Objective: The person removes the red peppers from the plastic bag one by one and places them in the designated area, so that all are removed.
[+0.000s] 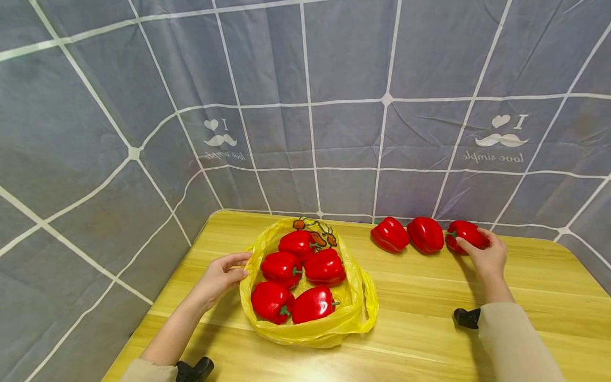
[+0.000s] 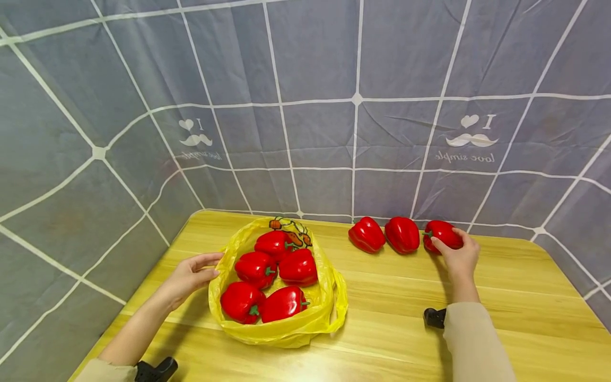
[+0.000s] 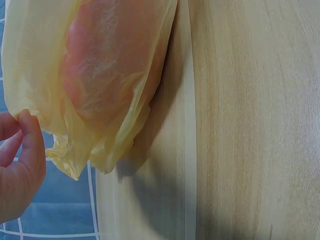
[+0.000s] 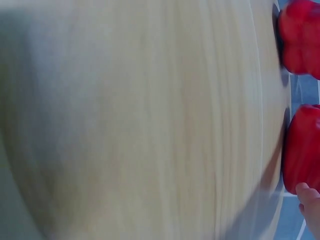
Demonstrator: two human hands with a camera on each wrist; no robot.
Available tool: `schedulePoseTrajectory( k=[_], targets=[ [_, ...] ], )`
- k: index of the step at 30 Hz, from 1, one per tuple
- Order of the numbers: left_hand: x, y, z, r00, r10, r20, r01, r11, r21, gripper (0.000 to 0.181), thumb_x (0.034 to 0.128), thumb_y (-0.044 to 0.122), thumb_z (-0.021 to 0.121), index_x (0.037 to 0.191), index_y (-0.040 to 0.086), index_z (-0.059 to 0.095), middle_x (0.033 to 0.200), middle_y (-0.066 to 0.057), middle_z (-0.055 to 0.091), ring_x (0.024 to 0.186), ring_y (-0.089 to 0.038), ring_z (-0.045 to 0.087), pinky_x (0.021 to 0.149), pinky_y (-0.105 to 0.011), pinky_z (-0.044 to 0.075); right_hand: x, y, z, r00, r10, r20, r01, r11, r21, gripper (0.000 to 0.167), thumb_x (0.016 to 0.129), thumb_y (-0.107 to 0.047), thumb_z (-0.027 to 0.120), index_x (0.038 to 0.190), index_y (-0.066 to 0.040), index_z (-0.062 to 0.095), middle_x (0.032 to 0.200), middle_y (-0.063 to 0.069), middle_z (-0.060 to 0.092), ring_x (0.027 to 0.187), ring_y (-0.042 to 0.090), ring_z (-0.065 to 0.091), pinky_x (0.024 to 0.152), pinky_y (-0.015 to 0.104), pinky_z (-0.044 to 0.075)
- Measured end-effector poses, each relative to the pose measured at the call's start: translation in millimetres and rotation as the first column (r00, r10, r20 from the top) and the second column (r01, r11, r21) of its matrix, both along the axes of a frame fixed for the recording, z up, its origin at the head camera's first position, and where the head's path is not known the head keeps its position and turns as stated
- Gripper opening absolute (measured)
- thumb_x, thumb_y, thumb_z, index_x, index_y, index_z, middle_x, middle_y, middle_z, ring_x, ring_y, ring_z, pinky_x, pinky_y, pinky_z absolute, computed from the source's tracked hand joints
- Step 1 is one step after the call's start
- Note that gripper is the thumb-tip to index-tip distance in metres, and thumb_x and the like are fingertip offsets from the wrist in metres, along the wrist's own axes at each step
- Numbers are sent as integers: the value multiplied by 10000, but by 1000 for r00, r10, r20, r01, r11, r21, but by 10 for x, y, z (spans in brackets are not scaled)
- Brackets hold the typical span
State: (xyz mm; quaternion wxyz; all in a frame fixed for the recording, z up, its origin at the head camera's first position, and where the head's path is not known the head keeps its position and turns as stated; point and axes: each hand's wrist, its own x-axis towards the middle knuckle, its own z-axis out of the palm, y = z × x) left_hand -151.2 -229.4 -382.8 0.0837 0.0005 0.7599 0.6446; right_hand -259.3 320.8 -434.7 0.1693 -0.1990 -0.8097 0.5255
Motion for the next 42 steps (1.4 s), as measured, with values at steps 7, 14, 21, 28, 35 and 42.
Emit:
schedulePoseTrajectory(
  k=[7,14,21,28,35,42],
  targets=[
    [-10,0,6,1000,-12,-1,12,1000,-11,487,900,-9,554,1341,-126,383,1241,-260,485,903,-77,582,775,-241,509,65,67,77,999,30,22,-32,997,69,676,847,-263,654,1404,-10,364,1442,232,304,1286,356,264,1052,472,269],
    [-14,-3,-10,1000,-1,6,2,1000,-25,482,895,-19,549,1344,-108,396,1239,-247,495,894,-81,585,767,-237,506,124,80,337,998,61,-19,-59,993,98,727,853,-298,648,1448,-56,307,1484,226,224,1353,386,179,1098,499,174],
    [-19,-4,-16,1000,7,-1,-7,999,-31,491,884,-16,558,1339,-113,399,1235,-246,504,886,-74,581,762,-232,507,180,-56,683,993,39,-114,-38,999,15,619,821,-238,709,1387,-173,466,1390,-15,444,1252,171,376,934,168,370],
    [-29,12,-22,1000,5,7,-4,1000,-23,488,886,-24,554,1339,-116,396,1231,-239,506,882,-65,585,755,-224,509,283,-243,954,945,245,-217,-257,966,-32,557,826,-195,713,1346,-203,516,1157,-178,505,1093,56,430,720,30,414],
    [-30,16,21,1000,12,5,-12,999,-30,483,892,-12,554,1341,-107,401,1238,-244,503,890,-78,582,767,-223,507,291,-580,1100,844,492,-213,-483,870,97,524,842,-152,697,1334,-144,515,1128,-214,510,1051,-3,464,773,68,428],
    [-11,28,23,1000,14,11,-14,999,-29,483,894,-8,559,1340,-105,403,1229,-224,511,888,-71,578,758,-221,504,321,-977,1155,722,679,-129,-666,734,135,522,840,-195,703,1312,-82,512,1264,11,516,1069,71,505,812,134,456]
  ],
)
